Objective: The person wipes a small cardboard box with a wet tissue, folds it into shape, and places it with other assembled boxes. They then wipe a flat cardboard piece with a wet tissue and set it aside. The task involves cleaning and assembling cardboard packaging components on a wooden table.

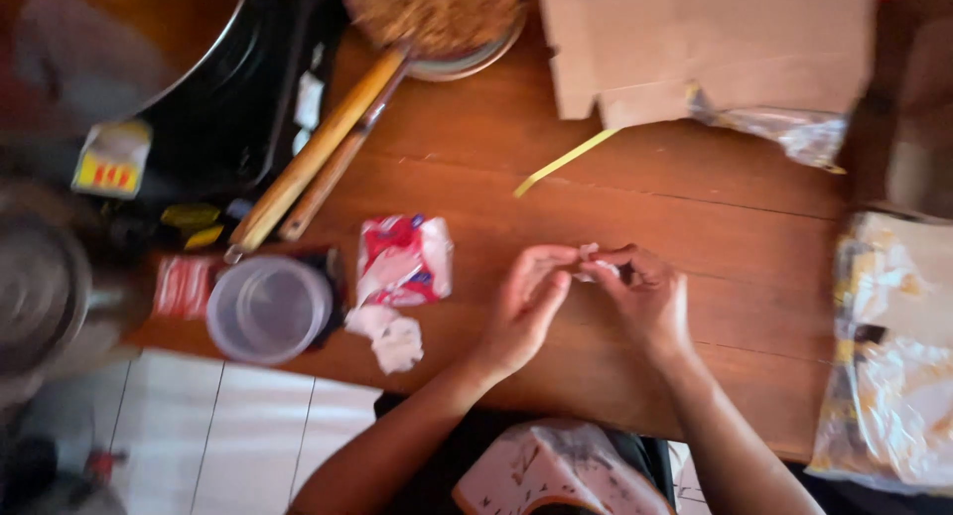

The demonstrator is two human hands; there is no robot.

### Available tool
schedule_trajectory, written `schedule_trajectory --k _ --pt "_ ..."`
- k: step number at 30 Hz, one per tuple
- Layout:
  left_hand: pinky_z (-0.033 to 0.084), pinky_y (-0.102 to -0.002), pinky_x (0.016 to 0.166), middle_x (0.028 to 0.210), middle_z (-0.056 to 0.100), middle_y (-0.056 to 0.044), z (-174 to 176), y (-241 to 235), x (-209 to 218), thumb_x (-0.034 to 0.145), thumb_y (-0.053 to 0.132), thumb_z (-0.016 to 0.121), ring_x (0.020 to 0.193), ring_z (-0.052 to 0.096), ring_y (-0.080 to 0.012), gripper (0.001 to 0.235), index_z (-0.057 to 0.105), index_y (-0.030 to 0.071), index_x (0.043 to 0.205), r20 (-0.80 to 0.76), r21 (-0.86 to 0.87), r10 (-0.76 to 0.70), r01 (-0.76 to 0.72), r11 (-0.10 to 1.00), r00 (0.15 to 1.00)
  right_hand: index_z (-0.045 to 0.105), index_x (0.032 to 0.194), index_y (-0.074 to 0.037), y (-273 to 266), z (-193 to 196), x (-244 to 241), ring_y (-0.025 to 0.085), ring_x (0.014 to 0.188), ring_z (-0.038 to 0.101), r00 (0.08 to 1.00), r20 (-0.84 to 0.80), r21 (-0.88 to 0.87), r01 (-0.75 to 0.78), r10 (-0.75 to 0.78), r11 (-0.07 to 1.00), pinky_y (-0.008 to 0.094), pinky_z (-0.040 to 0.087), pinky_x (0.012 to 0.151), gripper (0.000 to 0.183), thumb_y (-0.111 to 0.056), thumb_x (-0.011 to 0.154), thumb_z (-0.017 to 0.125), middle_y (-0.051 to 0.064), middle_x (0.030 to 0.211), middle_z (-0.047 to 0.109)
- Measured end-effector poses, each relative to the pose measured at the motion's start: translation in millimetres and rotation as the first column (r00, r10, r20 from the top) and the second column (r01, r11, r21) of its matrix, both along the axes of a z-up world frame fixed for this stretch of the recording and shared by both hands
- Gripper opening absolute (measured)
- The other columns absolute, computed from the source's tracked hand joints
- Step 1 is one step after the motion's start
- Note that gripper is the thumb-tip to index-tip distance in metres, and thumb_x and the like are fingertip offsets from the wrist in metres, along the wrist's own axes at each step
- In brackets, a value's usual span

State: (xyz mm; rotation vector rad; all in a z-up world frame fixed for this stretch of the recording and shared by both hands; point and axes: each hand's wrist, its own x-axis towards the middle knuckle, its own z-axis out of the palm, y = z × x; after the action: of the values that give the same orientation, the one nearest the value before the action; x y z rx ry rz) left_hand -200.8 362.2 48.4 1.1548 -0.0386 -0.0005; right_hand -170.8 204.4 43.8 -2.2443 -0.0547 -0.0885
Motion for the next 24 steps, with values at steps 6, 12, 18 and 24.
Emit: schedule_trajectory --k 6,12,18,24 --pt "0.049 -0.042 0.101 0.116 0.063 -0.013 27.4 32.1 -23.5 0.095 0.009 0.057 0.12 0.061 -0.0337 0.02 0.062 0.005 0.114 0.229 0.486 0.01 -0.124 0.865 0.973 0.078 0.102 -0.017 19.3 -7.1 -4.5 0.031 0.081 0.067 0.953 0.043 0.041 -0.3 0.299 0.953 0.041 0.053 0.075 0.017 -0.017 0.086 0.074 0.01 0.09 0.066" --pt "0.053 -0.04 0.093 0.112 0.064 -0.008 16.5 58.7 -64.4 0.093 0.012 0.059 0.109 0.066 -0.0283 0.022 0.066 0.01 0.114 0.303 0.665 0.12 -0.3 0.684 0.945 0.073 0.115 -0.012 50.8 4.6 13.7 0.036 0.087 0.067 0.885 0.074 -0.13 -0.449 0.46 0.884 0.046 0.055 0.076 0.027 -0.018 0.089 0.073 0.012 0.094 0.068" --pt "0.057 -0.037 0.075 0.093 0.07 -0.007 20.9 97.3 -91.2 0.09 0.006 0.06 0.079 0.069 -0.0269 0.021 0.071 0.008 0.108 0.502 0.656 0.291 -0.578 0.486 0.815 0.073 0.112 -0.013 75.8 21.6 26.6 0.028 0.084 0.069 0.799 0.202 -0.274 -0.509 0.566 0.816 0.04 0.053 0.075 0.023 -0.027 0.094 0.071 0.005 0.091 0.071" --pt "0.056 -0.034 0.075 0.096 0.071 -0.008 32.7 131.8 -100.7 0.089 0.005 0.061 0.082 0.068 -0.0244 0.018 0.067 0.005 0.106 0.618 0.609 0.405 -0.736 0.296 0.674 0.065 0.129 -0.012 135.0 74.3 23.1 0.04 0.091 0.066 0.684 0.255 -0.148 -0.67 0.683 0.727 0.051 0.053 0.08 0.047 -0.022 0.084 0.079 0.014 0.104 0.068"
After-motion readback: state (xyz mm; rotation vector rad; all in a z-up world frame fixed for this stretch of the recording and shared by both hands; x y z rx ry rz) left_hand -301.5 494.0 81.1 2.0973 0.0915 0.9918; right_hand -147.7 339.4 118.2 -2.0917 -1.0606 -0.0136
